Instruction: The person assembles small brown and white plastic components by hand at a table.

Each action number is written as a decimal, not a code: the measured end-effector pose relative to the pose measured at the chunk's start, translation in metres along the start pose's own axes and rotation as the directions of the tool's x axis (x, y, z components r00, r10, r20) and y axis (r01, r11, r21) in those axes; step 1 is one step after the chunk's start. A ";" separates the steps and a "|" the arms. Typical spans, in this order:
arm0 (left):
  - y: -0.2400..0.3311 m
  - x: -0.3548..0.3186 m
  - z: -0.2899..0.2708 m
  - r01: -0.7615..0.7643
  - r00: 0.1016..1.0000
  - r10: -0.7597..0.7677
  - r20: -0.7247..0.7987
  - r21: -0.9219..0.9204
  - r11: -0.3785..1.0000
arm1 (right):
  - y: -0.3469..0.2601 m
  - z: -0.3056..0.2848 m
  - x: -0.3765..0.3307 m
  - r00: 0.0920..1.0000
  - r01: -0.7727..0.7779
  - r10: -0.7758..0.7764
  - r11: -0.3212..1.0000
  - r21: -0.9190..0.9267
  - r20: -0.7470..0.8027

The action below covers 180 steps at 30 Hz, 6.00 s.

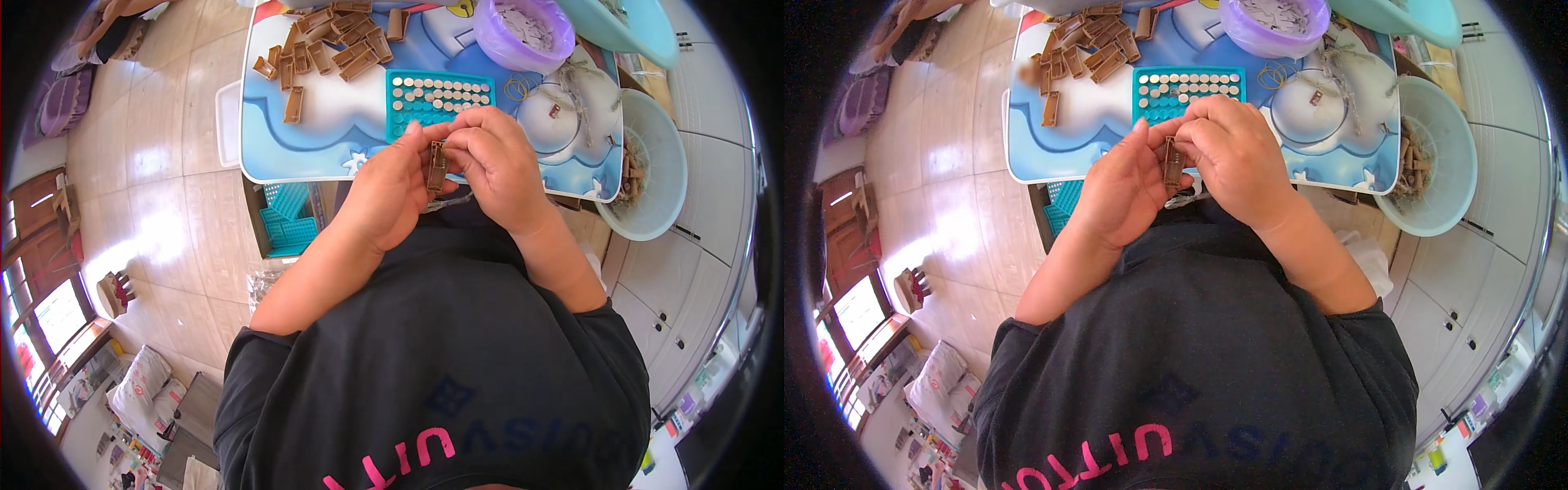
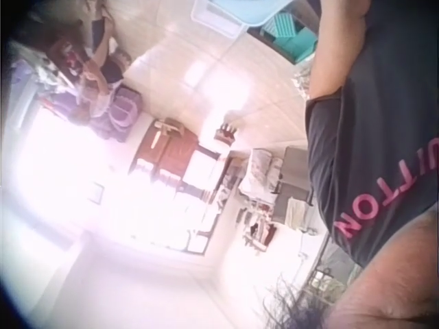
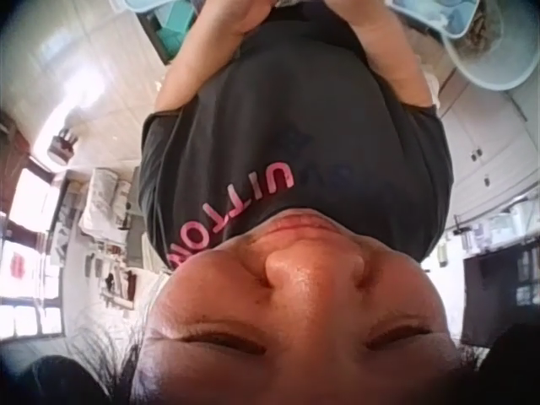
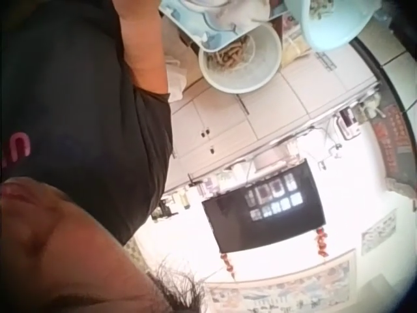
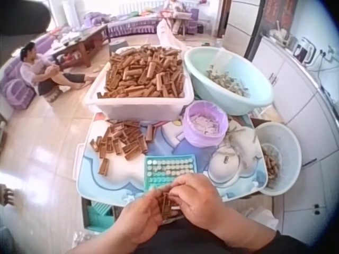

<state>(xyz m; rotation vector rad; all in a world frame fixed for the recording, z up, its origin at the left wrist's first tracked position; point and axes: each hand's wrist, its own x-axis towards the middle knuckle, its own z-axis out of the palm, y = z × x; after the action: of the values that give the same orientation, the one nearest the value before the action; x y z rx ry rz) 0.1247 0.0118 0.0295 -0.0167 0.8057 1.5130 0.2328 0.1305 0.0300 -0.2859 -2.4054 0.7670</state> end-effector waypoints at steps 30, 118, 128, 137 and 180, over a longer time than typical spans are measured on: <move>0.002 -0.001 0.002 -0.325 0.914 0.350 -0.204 0.147 0.934 | -0.026 0.014 -0.022 0.987 -0.163 0.162 0.983 0.087 0.014; -0.014 0.018 -0.014 -0.106 0.960 0.093 -0.263 -0.036 0.994 | 0.018 0.011 0.002 0.998 -0.011 0.011 1.000 -0.005 -0.054; -0.013 0.017 -0.014 -0.089 0.958 0.081 -0.274 -0.014 0.996 | 0.028 0.008 -0.003 0.996 -0.064 0.066 0.998 0.028 -0.066; -0.012 0.018 -0.012 -0.081 0.956 0.074 -0.285 -0.012 0.997 | 0.055 0.010 0.001 0.994 -0.100 0.088 0.965 -0.244 -0.060; 0.009 -0.027 -0.054 -0.298 0.907 0.294 -0.301 0.034 0.954 | 0.013 0.070 0.084 0.989 0.144 -0.135 0.964 -0.222 0.055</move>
<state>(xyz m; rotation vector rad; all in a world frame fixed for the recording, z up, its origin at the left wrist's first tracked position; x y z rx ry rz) 0.0962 -0.0371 0.0065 -0.1456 1.0818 1.8311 0.1243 0.1399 0.0159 -0.1897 -2.5220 0.4405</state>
